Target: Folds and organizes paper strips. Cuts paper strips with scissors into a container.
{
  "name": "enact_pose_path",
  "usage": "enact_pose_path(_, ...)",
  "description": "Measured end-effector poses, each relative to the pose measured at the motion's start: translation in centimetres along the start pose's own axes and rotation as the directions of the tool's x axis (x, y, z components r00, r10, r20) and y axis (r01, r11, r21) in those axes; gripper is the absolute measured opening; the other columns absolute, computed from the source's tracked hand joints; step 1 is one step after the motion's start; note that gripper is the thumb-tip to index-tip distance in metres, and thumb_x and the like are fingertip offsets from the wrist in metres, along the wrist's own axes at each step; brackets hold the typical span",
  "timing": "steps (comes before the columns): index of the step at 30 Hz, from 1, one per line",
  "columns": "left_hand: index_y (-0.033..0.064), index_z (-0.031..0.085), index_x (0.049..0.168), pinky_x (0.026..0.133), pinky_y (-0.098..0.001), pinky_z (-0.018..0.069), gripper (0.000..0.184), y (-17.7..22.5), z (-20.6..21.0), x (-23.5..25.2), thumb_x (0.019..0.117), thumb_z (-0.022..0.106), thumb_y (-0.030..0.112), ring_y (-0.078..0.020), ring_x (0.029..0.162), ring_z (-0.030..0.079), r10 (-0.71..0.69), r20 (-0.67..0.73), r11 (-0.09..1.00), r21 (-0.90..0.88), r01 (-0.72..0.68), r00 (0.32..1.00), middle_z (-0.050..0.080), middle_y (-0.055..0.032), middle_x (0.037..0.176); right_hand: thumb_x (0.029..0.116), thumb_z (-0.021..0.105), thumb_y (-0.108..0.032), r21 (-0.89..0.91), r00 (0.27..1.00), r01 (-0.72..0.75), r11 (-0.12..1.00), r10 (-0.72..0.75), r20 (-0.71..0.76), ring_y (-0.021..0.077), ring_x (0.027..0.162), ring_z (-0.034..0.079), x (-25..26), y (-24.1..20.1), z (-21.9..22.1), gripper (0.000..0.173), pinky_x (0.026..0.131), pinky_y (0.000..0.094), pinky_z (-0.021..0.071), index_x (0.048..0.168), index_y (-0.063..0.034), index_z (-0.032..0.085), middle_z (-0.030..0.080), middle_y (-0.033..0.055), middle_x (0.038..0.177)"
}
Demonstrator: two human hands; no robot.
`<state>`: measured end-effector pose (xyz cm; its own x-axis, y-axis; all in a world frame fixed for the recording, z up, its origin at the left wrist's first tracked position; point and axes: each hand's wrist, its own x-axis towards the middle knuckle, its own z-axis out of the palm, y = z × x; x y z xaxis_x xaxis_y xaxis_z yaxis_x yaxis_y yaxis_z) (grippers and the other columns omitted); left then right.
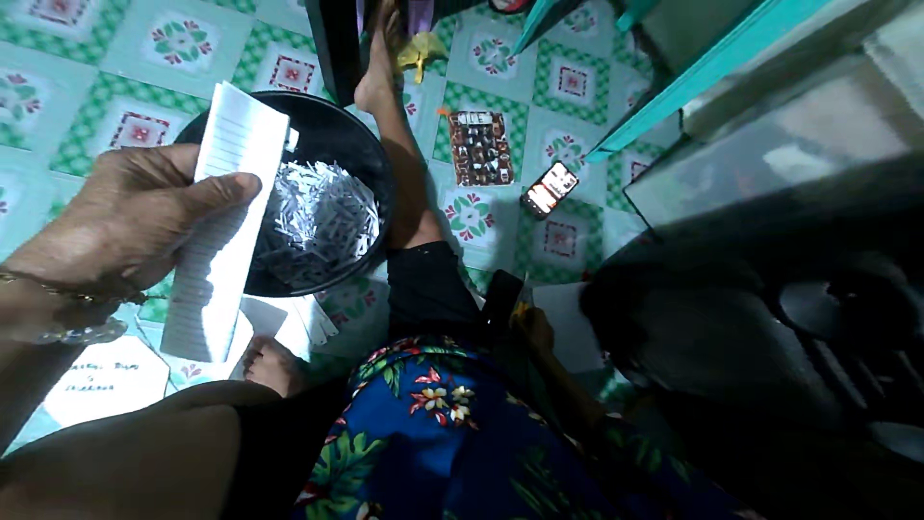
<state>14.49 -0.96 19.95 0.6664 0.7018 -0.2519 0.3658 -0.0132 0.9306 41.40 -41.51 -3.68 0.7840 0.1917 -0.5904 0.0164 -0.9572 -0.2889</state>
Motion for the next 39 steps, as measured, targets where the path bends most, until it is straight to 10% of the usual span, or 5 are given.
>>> enact_pose_path(13,0.0107,0.071,0.091,0.055,-0.017,0.0567,0.021,0.9,0.4,-0.8,0.0977,0.057,-0.003,-0.0006,0.06,0.066,-0.07,0.146,0.988,-0.128,0.089,0.987,0.072,0.0039,0.073,0.1078,0.051,-0.014,0.309,0.959,-0.189,0.932,0.108,0.26,0.0259,0.099,0.064,-1.1,-0.4,-2.9,0.033,0.089,0.0404,0.0533,0.131,0.0085,0.057,0.064,0.0223,0.117)
enact_pose_path(21,0.0104,0.067,0.102,0.064,-0.0216,0.0591,0.017,1.9,1.1,-0.6,0.1047,0.051,0.005,-0.0044,0.069,0.068,-0.147,0.115,0.956,-0.24,0.171,0.982,0.071,0.0035,0.08,0.1006,0.053,-0.011,0.864,0.798,-0.122,0.488,-0.469,0.378,0.0073,0.078,0.069,-5.5,-7.2,-2.4,0.015,0.069,0.0229,0.059,0.115,-0.0088,0.056,0.071,-0.0009,0.093)
enact_pose_path(25,0.0069,0.068,0.098,0.063,-0.0217,0.0583,0.013,2.1,0.9,-0.4,0.1037,0.058,0.011,-0.0047,0.066,0.067,-0.152,0.093,0.961,-0.217,0.169,0.984,0.07,0.0017,0.077,0.099,0.047,-0.006,0.83,0.733,0.074,0.553,-0.594,0.33,0.0138,0.081,0.071,-7.9,-13.7,-3.1,0.043,0.07,0.0319,0.0622,0.141,-0.0032,0.039,0.069,-0.0006,0.095)
enact_pose_path(28,0.0048,0.069,0.096,0.063,-0.0206,0.0576,0.008,1.9,0.2,-0.2,0.1002,0.063,0.009,-0.004,0.064,0.067,-0.127,0.101,0.976,-0.166,0.142,0.987,0.071,0.0011,0.075,0.0826,0.082,-0.028,0.876,0.62,0.2,0.439,-0.749,0.234,0.015,0.077,0.074,-8.5,-16.9,-3.8,0.064,0.066,0.0353,0.064,0.131,-0.0092,0.045,0.073,-0.0042,0.09)
enact_pose_path(39,0.0012,0.066,0.097,0.063,-0.0182,0.0527,0.012,2.4,-0.4,0.0,0.1013,0.063,0.011,-0.0021,0.063,0.062,-0.04,0.189,0.995,0.095,0.023,0.981,0.067,-0.0006,0.075,0.0885,0.064,-0.009,0.672,0.421,0.609,0.422,-0.89,0.178,0.0046,0.068,0.069,-11.3,-23.2,-5.7,0.041,0.065,0.0234,0.0609,0.126,0.0053,0.054,0.069,-0.0061,0.086)
